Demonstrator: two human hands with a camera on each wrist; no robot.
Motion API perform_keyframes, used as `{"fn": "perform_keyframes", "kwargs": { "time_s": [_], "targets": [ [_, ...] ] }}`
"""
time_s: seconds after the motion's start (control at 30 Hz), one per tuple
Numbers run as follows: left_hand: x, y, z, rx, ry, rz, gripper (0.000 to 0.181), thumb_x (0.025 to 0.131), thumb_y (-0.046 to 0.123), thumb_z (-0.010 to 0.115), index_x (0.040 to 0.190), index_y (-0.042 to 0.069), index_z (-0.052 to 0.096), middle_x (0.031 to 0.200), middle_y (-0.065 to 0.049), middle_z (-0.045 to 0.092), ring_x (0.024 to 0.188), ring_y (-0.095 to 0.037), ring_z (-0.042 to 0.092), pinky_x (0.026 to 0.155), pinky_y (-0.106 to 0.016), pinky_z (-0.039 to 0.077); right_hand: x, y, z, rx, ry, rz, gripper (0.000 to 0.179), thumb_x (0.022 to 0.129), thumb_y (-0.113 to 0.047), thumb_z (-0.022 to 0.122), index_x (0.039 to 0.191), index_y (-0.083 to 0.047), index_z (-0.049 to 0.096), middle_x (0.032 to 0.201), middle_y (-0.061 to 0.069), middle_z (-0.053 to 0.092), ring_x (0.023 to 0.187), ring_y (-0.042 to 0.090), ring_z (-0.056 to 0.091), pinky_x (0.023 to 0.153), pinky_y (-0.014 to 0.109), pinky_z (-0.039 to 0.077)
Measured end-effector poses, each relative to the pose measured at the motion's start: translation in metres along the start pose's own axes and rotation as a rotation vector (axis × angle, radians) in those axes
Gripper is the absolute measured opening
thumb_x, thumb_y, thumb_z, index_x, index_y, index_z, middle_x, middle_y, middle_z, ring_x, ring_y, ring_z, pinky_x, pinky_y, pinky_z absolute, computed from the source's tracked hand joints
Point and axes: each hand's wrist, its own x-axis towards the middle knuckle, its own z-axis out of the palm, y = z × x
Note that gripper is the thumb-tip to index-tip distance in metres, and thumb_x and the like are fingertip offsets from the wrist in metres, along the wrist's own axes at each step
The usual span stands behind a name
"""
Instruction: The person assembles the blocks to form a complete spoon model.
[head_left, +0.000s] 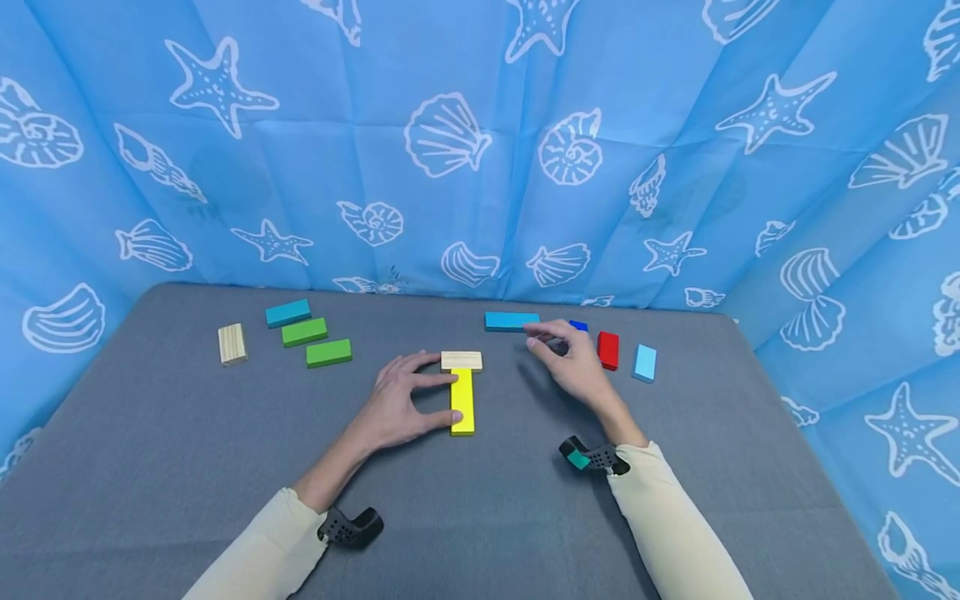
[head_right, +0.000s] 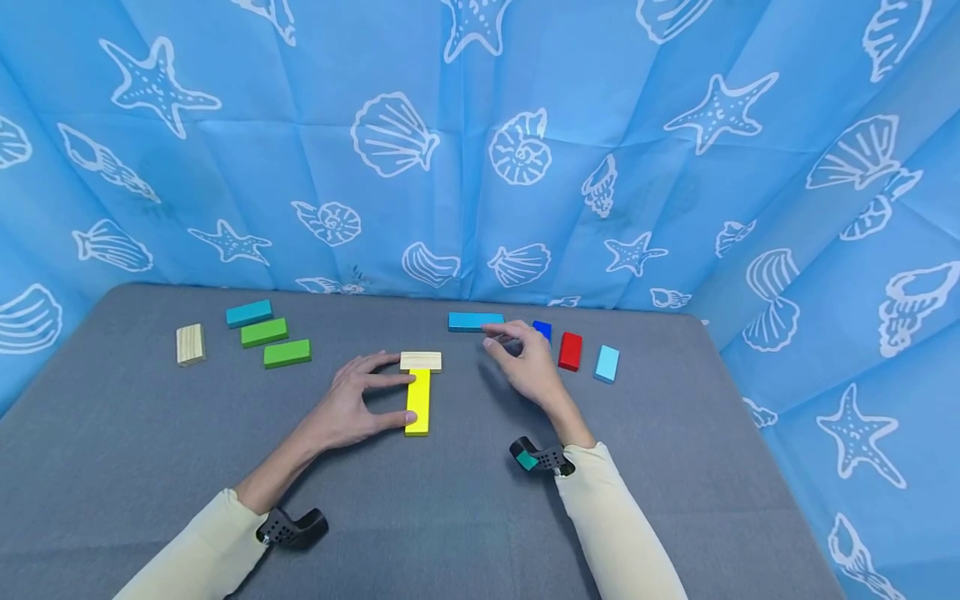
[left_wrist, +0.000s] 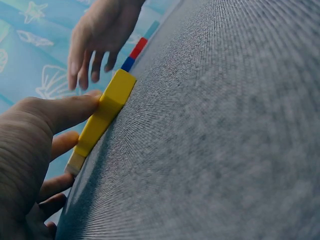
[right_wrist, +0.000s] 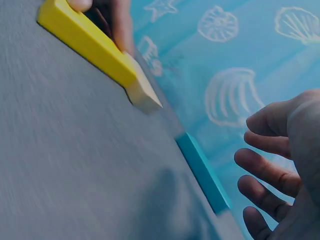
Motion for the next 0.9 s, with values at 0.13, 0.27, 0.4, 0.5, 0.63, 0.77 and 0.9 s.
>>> {"fn": "perform_keyframes", "kwargs": {
  "time_s": [0.13,0.27,0.4,0.5,0.63,0.77,0.9],
  "targets": [
    [-0.001,0.0,0.0,-0.008,0.006,0.005,0.056,0.083,0.046,0.081,0.131,0.019,0.071,0.154,-0.012,0.047,0.148,-0.038,0.03,0.118,-0.065,0.013,-0.007,0.01,-0.021,-0.039,0.061,0.0,0.029,0.099,-0.004,0.064,0.126,0.007,0.066,0.118,0.024,0.065,0.104,0.032,0.058,0.089,0.049,0.047],
    [-0.001,0.0,0.001,-0.009,0.011,0.005,0.056,0.082,0.046,0.081,0.131,0.019,0.071,0.154,-0.012,0.047,0.148,-0.038,0.031,0.118,-0.065,0.014,-0.017,0.022,-0.046,-0.106,0.115,0.026,0.032,0.098,-0.013,0.068,0.128,0.001,0.068,0.12,0.019,0.065,0.104,0.028,0.059,0.082,0.029,0.048],
    [0.0,0.0,0.002,-0.006,0.009,0.005,0.056,0.083,0.046,0.081,0.131,0.02,0.071,0.155,-0.01,0.046,0.149,-0.036,0.03,0.119,-0.063,0.013,-0.028,0.036,-0.071,-0.172,0.176,0.052,0.038,0.095,-0.014,0.072,0.129,0.002,0.066,0.125,0.022,0.062,0.112,0.038,0.057,0.087,0.04,0.047],
    [0.0,0.0,0.001,-0.007,0.004,0.002,0.056,0.083,0.047,0.081,0.131,0.021,0.071,0.155,-0.01,0.046,0.149,-0.035,0.03,0.119,-0.063,0.013,-0.038,0.046,-0.089,-0.233,0.204,0.091,0.046,0.093,-0.015,0.074,0.133,0.004,0.062,0.13,0.025,0.056,0.119,0.043,0.05,0.093,0.055,0.041],
    [0.0,0.0,0.001,-0.014,0.004,0.002,0.056,0.083,0.047,0.081,0.131,0.02,0.071,0.155,-0.011,0.046,0.149,-0.036,0.03,0.119,-0.064,0.012,-0.052,0.056,-0.11,-0.281,0.175,0.186,0.06,0.093,-0.023,0.075,0.143,0.002,0.054,0.14,0.029,0.046,0.127,0.048,0.04,0.097,0.065,0.035],
    [0.0,-0.001,0.0,-0.013,0.005,0.001,0.056,0.083,0.046,0.081,0.131,0.02,0.072,0.154,-0.011,0.046,0.149,-0.037,0.03,0.119,-0.064,0.013,-0.061,0.065,-0.121,-0.312,0.101,0.271,0.075,0.091,-0.033,0.076,0.151,0.0,0.044,0.145,0.033,0.04,0.129,0.052,0.035,0.097,0.07,0.032],
    [-0.001,-0.001,0.0,-0.011,0.004,-0.004,0.056,0.082,0.047,0.081,0.131,0.021,0.071,0.155,-0.01,0.046,0.149,-0.036,0.03,0.119,-0.063,0.012,-0.067,0.074,-0.123,-0.344,0.052,0.295,0.083,0.089,-0.036,0.078,0.153,0.0,0.04,0.146,0.034,0.039,0.127,0.051,0.034,0.096,0.068,0.032]
  ]
}}
